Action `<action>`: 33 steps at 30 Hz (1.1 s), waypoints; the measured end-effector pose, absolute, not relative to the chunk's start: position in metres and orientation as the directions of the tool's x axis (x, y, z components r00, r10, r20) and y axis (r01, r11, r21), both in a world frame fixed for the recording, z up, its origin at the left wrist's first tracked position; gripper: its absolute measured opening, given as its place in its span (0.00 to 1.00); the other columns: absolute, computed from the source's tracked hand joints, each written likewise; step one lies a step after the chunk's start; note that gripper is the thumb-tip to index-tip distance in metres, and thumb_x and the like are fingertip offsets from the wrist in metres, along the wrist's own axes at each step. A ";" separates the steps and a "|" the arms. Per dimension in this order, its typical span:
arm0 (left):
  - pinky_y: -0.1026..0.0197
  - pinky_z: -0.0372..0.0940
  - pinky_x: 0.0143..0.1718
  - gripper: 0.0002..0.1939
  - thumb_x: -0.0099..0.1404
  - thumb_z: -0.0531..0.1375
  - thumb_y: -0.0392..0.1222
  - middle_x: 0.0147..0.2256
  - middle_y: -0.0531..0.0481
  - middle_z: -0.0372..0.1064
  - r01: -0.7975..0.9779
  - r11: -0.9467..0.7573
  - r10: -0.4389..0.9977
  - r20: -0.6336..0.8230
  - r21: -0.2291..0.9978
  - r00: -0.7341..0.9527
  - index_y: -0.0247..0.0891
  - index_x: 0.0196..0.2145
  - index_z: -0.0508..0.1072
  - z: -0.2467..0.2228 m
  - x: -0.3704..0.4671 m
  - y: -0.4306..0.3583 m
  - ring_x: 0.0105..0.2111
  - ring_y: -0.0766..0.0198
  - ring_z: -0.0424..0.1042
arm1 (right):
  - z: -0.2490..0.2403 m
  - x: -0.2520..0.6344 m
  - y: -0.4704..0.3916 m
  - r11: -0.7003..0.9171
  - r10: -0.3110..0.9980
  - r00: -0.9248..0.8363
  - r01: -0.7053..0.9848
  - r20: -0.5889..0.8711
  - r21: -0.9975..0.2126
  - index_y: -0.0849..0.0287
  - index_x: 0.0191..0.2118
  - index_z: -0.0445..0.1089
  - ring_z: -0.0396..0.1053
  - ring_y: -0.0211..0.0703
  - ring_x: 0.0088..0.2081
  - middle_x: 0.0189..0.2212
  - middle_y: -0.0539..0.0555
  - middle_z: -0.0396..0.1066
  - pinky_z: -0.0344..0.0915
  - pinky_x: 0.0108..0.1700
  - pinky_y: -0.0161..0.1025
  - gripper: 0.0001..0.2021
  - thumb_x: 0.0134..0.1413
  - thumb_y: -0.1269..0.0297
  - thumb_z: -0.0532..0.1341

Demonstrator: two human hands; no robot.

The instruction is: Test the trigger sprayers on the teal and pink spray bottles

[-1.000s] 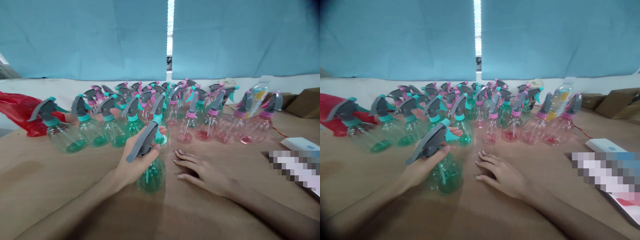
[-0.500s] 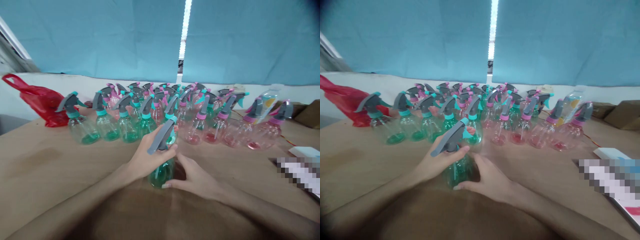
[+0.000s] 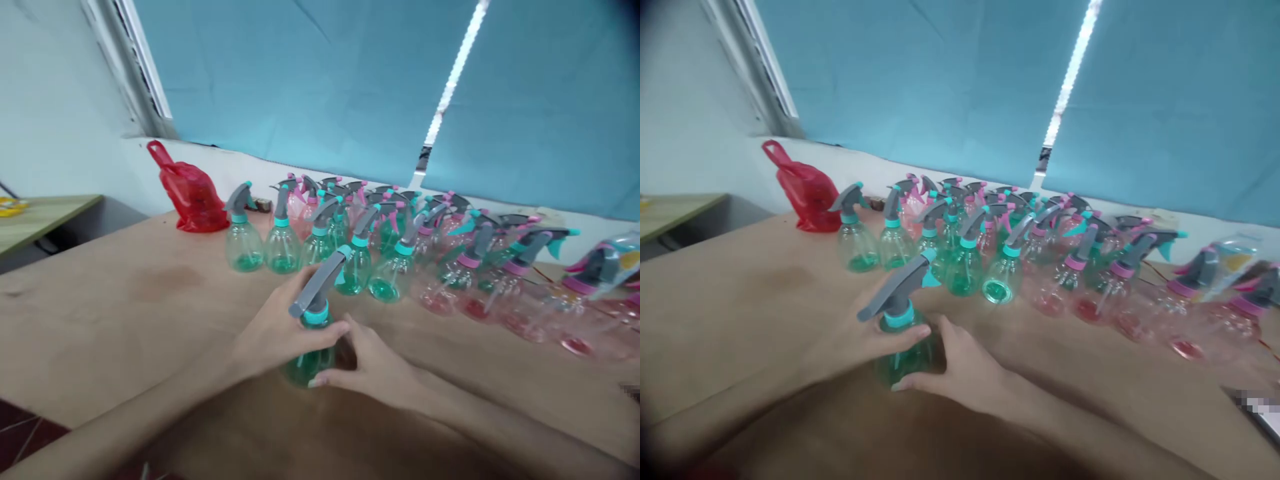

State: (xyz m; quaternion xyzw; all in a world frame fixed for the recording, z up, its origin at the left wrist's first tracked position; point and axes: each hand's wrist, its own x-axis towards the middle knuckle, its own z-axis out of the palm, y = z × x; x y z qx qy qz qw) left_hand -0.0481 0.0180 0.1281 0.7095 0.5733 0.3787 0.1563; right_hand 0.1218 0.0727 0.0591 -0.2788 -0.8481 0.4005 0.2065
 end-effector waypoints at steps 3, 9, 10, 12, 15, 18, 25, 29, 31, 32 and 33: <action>0.60 0.66 0.44 0.26 0.57 0.61 0.43 0.43 0.50 0.69 0.747 -0.231 0.945 0.327 0.623 0.020 0.40 0.52 0.61 0.125 -0.069 -0.003 0.43 0.56 0.70 | 0.061 0.099 0.071 0.539 0.624 -0.773 0.316 0.117 -0.781 0.55 0.50 0.61 0.69 0.55 0.46 0.45 0.57 0.71 0.68 0.44 0.52 0.33 0.41 0.43 0.67; 0.54 0.67 0.42 0.19 0.59 0.61 0.50 0.42 0.45 0.69 0.847 -0.072 0.918 0.367 0.527 -0.150 0.40 0.45 0.67 0.113 -0.111 -0.033 0.42 0.52 0.71 | 0.066 0.051 0.069 0.552 0.562 -0.819 0.268 0.115 -0.790 0.55 0.53 0.60 0.68 0.56 0.48 0.47 0.59 0.70 0.67 0.46 0.52 0.35 0.42 0.43 0.67; 0.53 0.67 0.42 0.19 0.60 0.60 0.51 0.43 0.45 0.69 0.848 -0.059 0.913 0.373 0.527 -0.168 0.41 0.46 0.66 0.110 -0.118 -0.036 0.42 0.53 0.70 | 0.067 0.043 0.070 0.553 0.546 -0.832 0.266 0.102 -0.790 0.55 0.53 0.60 0.68 0.57 0.48 0.47 0.60 0.70 0.67 0.45 0.52 0.35 0.42 0.43 0.67; 0.52 0.67 0.44 0.19 0.61 0.60 0.52 0.43 0.46 0.67 0.848 -0.034 0.900 0.385 0.530 -0.204 0.42 0.47 0.65 0.104 -0.132 -0.038 0.42 0.54 0.70 | 0.069 0.029 0.073 0.572 0.514 -0.854 0.274 0.077 -0.773 0.56 0.54 0.61 0.68 0.58 0.49 0.48 0.61 0.70 0.67 0.46 0.53 0.36 0.41 0.44 0.67; 0.51 0.66 0.45 0.19 0.60 0.60 0.54 0.42 0.49 0.66 0.835 -0.012 0.863 0.427 0.550 -0.269 0.44 0.46 0.67 0.094 -0.156 -0.038 0.42 0.54 0.69 | 0.077 0.011 0.083 0.630 0.470 -0.878 0.263 0.090 -0.731 0.55 0.59 0.58 0.65 0.59 0.53 0.53 0.61 0.66 0.64 0.50 0.55 0.40 0.40 0.46 0.68; 0.49 0.66 0.45 0.22 0.58 0.62 0.55 0.44 0.49 0.66 0.799 0.008 0.839 0.430 0.601 -0.332 0.45 0.47 0.67 0.087 -0.184 -0.034 0.43 0.53 0.69 | 0.089 -0.004 0.096 0.656 0.498 -0.854 0.257 0.151 -0.710 0.54 0.63 0.52 0.62 0.59 0.56 0.58 0.62 0.61 0.62 0.52 0.55 0.42 0.44 0.45 0.66; 0.46 0.63 0.50 0.24 0.55 0.62 0.54 0.47 0.46 0.68 0.697 -0.043 0.789 0.453 0.716 -0.416 0.42 0.46 0.67 0.091 -0.238 -0.007 0.47 0.52 0.68 | 0.124 -0.037 0.127 0.666 0.631 -0.738 0.359 0.238 -0.653 0.62 0.58 0.60 0.72 0.53 0.43 0.51 0.65 0.68 0.67 0.43 0.48 0.31 0.52 0.51 0.62; 0.44 0.63 0.48 0.25 0.54 0.62 0.54 0.45 0.44 0.69 0.684 -0.008 0.751 0.456 0.730 -0.478 0.39 0.45 0.67 0.089 -0.268 0.016 0.46 0.49 0.69 | 0.132 -0.057 0.138 0.655 0.653 -0.719 0.377 0.239 -0.655 0.63 0.57 0.61 0.73 0.53 0.40 0.46 0.64 0.71 0.69 0.39 0.46 0.28 0.53 0.55 0.62; 0.45 0.64 0.46 0.26 0.52 0.62 0.55 0.44 0.43 0.69 0.684 0.002 0.723 0.472 0.729 -0.505 0.38 0.45 0.67 0.087 -0.281 0.028 0.46 0.49 0.68 | 0.132 -0.068 0.142 0.641 0.658 -0.718 0.377 0.226 -0.668 0.63 0.56 0.62 0.74 0.51 0.36 0.40 0.62 0.73 0.69 0.35 0.44 0.28 0.52 0.56 0.63; 0.46 0.64 0.46 0.26 0.52 0.62 0.55 0.44 0.43 0.69 0.688 0.003 0.710 0.482 0.726 -0.513 0.39 0.45 0.67 0.086 -0.287 0.034 0.47 0.49 0.68 | 0.132 -0.073 0.144 0.634 0.659 -0.720 0.375 0.218 -0.677 0.63 0.55 0.62 0.74 0.50 0.33 0.37 0.61 0.74 0.70 0.33 0.43 0.27 0.52 0.56 0.63; 0.46 0.64 0.46 0.27 0.52 0.62 0.55 0.45 0.43 0.68 0.693 0.006 0.699 0.492 0.721 -0.518 0.38 0.46 0.67 0.084 -0.292 0.039 0.47 0.49 0.68 | 0.131 -0.079 0.146 0.625 0.660 -0.721 0.372 0.211 -0.686 0.63 0.54 0.63 0.74 0.48 0.30 0.35 0.60 0.74 0.70 0.30 0.42 0.26 0.52 0.55 0.63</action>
